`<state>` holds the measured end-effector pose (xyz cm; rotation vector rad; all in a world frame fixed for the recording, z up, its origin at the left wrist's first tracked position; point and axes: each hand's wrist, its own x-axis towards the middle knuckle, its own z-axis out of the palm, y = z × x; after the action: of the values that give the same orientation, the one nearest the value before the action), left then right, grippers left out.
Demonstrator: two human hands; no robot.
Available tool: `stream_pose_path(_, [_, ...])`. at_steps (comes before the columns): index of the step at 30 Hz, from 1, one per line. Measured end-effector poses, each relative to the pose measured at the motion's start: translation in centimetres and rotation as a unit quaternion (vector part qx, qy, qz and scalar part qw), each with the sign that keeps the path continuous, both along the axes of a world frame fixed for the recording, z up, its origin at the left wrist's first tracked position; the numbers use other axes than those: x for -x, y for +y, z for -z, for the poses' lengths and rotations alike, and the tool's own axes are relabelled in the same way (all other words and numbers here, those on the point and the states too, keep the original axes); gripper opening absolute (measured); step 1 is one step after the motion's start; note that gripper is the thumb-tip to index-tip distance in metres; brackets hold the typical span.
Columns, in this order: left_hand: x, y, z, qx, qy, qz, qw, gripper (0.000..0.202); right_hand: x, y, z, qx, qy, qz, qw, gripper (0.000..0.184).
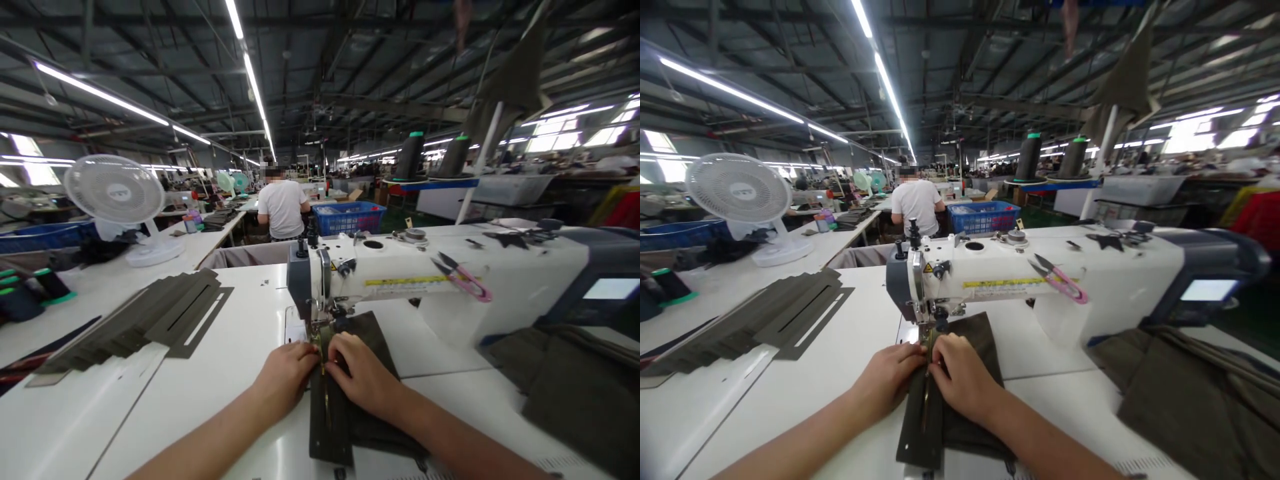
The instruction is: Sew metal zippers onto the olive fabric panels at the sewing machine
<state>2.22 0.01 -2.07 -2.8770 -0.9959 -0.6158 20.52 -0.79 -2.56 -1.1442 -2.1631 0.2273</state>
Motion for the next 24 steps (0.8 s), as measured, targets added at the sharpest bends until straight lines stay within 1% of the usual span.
stream_pose_path(2, [0.3, -0.6, -0.1, -0.019, 0.023, 0.012, 0.999, 0.025, -0.1, -0.6, -0.2, -0.012, -0.035, 0.004, 0.999, 0.013])
stream_pose_path(4, [0.5, -1.2, -0.2, -0.033, 0.036, 0.017, 0.999, 0.026, -0.2, -1.8, -0.5, -0.049, -0.081, 0.0, 0.995, 0.015])
stream_pose_path(6, [0.5, -1.7, -0.1, -0.038, 0.03, 0.013, 0.999, 0.023, -0.2, -3.6, -0.8, -0.081, -0.109, -0.02, 0.991, 0.019])
stream_pose_path(8, [0.4, -2.1, -0.1, -0.032, 0.011, 0.004, 0.999, 0.022, -0.3, -5.5, -0.9, -0.082, -0.108, -0.056, 0.989, 0.022])
stream_pose_path(10, [0.2, -2.4, 0.1, -0.024, -0.007, -0.005, 1.0, 0.025, -0.1, -7.2, -0.7, -0.081, -0.109, -0.08, 0.988, 0.028])
stream_pose_path(12, [0.0, -2.6, 0.3, -0.017, -0.02, -0.016, 1.0, 0.028, 0.1, -8.1, -0.1, -0.097, -0.124, -0.07, 0.985, 0.04])
stream_pose_path(13, [0.0, -2.7, 0.4, -0.012, -0.025, -0.024, 0.999, 0.029, 0.4, -8.4, 0.2, -0.111, -0.13, -0.056, 0.984, 0.042])
stream_pose_path(15, [-0.1, -2.8, 0.6, 0.0, -0.037, -0.04, 0.999, 0.028, 0.8, -8.4, 0.9, -0.139, -0.132, -0.03, 0.981, 0.04])
stream_pose_path(17, [-0.1, -2.9, 0.7, 0.008, -0.05, -0.05, 0.997, 0.026, 1.2, -8.3, 1.4, -0.171, -0.127, -0.016, 0.977, 0.039])
stream_pose_path(22, [-0.2, -3.2, 0.5, 0.0, -0.057, -0.05, 0.997, 0.024, 1.5, -7.6, 1.9, -0.21, -0.11, 0.003, 0.972, 0.038])
stream_pose_path(24, [-0.3, -3.2, 0.3, -0.013, -0.042, -0.042, 0.998, 0.024, 1.4, -7.1, 2.2, -0.247, -0.109, 0.004, 0.963, 0.035])
